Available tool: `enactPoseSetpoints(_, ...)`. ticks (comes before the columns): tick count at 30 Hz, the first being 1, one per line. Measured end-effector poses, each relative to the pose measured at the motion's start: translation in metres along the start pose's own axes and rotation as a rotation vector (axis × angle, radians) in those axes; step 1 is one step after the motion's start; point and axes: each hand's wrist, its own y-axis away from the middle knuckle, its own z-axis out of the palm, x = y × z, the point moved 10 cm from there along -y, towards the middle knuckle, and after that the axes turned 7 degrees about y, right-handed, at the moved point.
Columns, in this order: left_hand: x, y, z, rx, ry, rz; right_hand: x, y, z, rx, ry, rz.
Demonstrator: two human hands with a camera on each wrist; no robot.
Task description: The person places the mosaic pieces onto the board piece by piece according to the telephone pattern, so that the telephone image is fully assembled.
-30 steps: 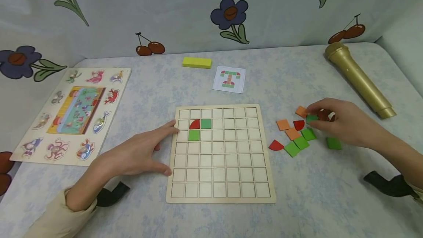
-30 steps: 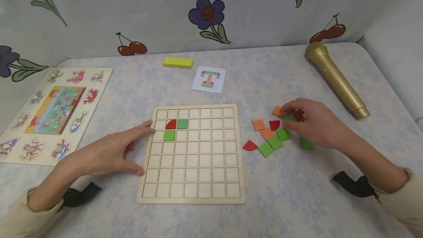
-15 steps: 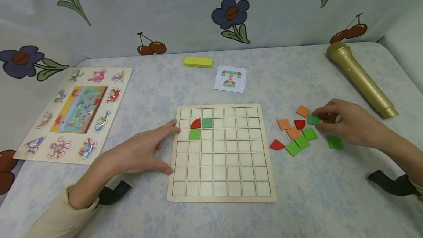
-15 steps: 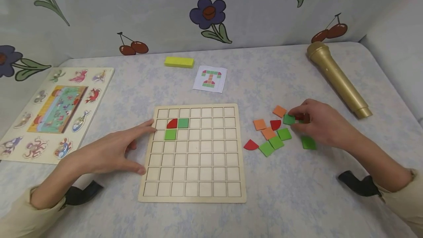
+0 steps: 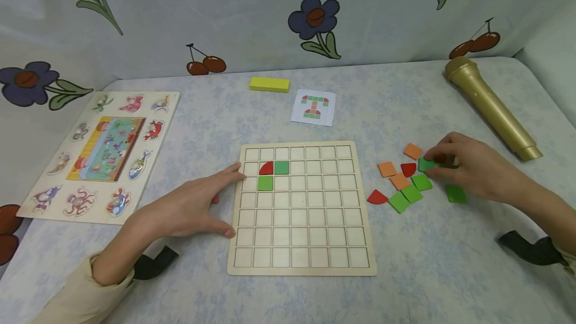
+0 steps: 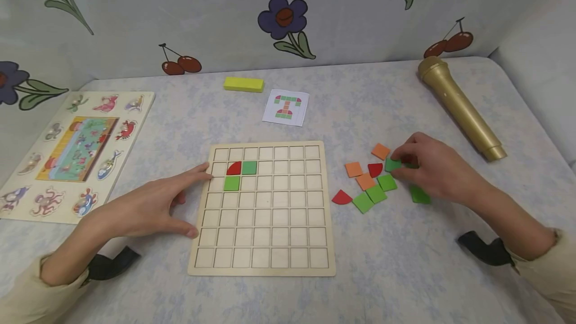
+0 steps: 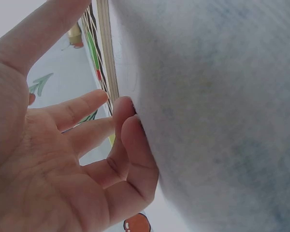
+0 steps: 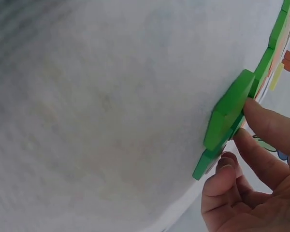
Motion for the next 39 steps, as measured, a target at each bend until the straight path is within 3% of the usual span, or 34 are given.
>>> enactPoseSetpoints(7,0.000,0.000,0.000,-0.002,0.009,0.002,-0.011,0.001,-0.007,0.073,0.053,-0.081)
enactPoseSetpoints(19,-0.002,-0.002,0.002,-0.001,0.002,-0.018,-0.019,0.003,-0.005,0.077,0.110,-0.142)
enactPoseSetpoints(27,-0.001,0.000,0.001,-0.004,0.011,-0.006,-0.032,-0.002,-0.016,0.111,0.103,-0.162)
enactPoseSetpoints(33,-0.001,-0.002,0.002,-0.009,0.009,-0.020,-0.060,-0.013,-0.021,0.139,-0.006,-0.194)
enactPoseSetpoints(39,0.000,-0.002,0.001,-0.008,0.013,-0.012,-0.106,-0.036,-0.009,0.038,-0.114,-0.194)
